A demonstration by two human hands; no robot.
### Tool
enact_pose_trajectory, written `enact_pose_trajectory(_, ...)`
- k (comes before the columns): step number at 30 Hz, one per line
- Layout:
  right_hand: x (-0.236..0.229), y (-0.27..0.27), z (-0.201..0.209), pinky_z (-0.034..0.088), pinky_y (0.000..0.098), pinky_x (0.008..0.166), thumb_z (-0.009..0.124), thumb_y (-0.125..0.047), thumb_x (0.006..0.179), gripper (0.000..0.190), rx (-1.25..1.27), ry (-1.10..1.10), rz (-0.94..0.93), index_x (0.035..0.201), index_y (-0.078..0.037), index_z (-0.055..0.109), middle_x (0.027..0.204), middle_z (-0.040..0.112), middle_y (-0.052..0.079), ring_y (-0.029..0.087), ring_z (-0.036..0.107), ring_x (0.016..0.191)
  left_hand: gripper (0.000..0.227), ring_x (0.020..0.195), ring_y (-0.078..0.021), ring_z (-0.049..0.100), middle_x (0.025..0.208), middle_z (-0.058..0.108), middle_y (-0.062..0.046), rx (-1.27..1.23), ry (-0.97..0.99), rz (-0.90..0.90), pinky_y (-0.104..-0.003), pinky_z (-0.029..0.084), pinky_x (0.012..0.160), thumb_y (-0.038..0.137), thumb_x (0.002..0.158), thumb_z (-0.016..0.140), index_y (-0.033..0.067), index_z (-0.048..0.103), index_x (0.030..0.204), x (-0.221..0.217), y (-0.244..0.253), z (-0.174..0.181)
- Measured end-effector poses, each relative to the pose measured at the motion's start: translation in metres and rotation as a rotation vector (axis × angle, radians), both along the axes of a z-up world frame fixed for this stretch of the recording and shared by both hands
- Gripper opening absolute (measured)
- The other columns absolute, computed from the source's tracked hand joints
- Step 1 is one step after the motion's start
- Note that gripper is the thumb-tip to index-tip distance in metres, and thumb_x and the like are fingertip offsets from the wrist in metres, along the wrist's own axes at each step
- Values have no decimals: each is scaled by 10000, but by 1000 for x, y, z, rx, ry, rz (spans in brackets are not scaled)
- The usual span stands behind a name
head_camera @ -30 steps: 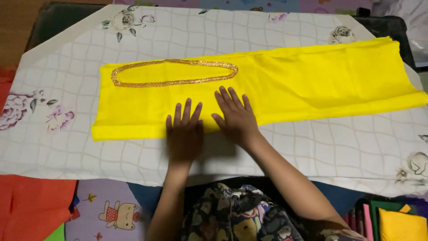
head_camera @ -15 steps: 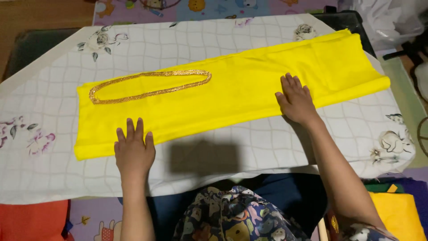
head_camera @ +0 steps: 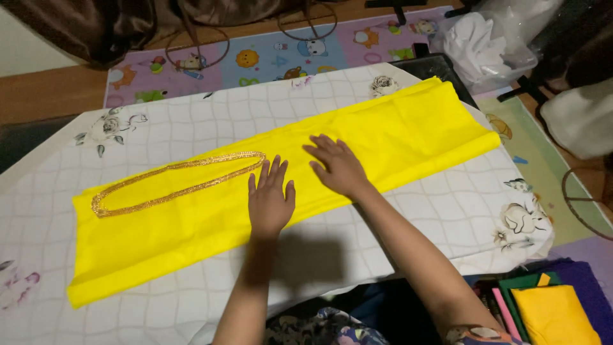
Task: Folding a large piece of yellow fabric into a neat rectangle on a flat surface
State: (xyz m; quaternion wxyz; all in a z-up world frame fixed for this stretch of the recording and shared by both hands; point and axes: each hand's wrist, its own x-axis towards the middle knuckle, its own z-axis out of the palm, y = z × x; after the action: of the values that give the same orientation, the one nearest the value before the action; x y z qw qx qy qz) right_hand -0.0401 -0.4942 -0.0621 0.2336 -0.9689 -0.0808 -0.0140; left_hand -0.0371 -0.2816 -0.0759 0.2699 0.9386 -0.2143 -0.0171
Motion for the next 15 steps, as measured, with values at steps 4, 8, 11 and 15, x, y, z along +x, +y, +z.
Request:
enact_pose_trajectory(4,6,-61,-24,207,556,1242,461,-371,1067,483,-75,-15,-205,1531,-251,517,1621,436,76,300,333,1529,509,1562,-305,256,1676,331,-89,92,16,1,-578,81,1251,299,1073,424,174,432,1566,-9,3,-7)
enact_pose_trajectory(8,11,-102,-27,177,509,1252,418,-364,1099,479,-62,-51,-413,1538,-204,522,1627,423,97,282,320,1531,500,1562,-297,253,1680,327,-76,81,4,11,-576,79,1252,304,1081,416,185,429,1566,-7,1,-9)
enact_pose_trajectory(11,5,-90,-16,91,524,1259,489,-259,1102,394,-50,-263,-411,1463,-148,600,1538,526,139,302,373,1503,499,1562,-286,269,1678,339,-66,96,-14,25,-574,101,1252,317,1075,403,187,445,1555,-8,0,-11)
enact_pose_trajectory(15,28,-98,-30,48,523,1265,529,-275,1106,314,-56,-336,-353,1368,-179,672,1417,619,97,270,464,1446,462,1532,-278,342,1623,433,-73,151,-63,73,-581,171,1243,329,1068,439,171,520,1495,7,-14,-17)
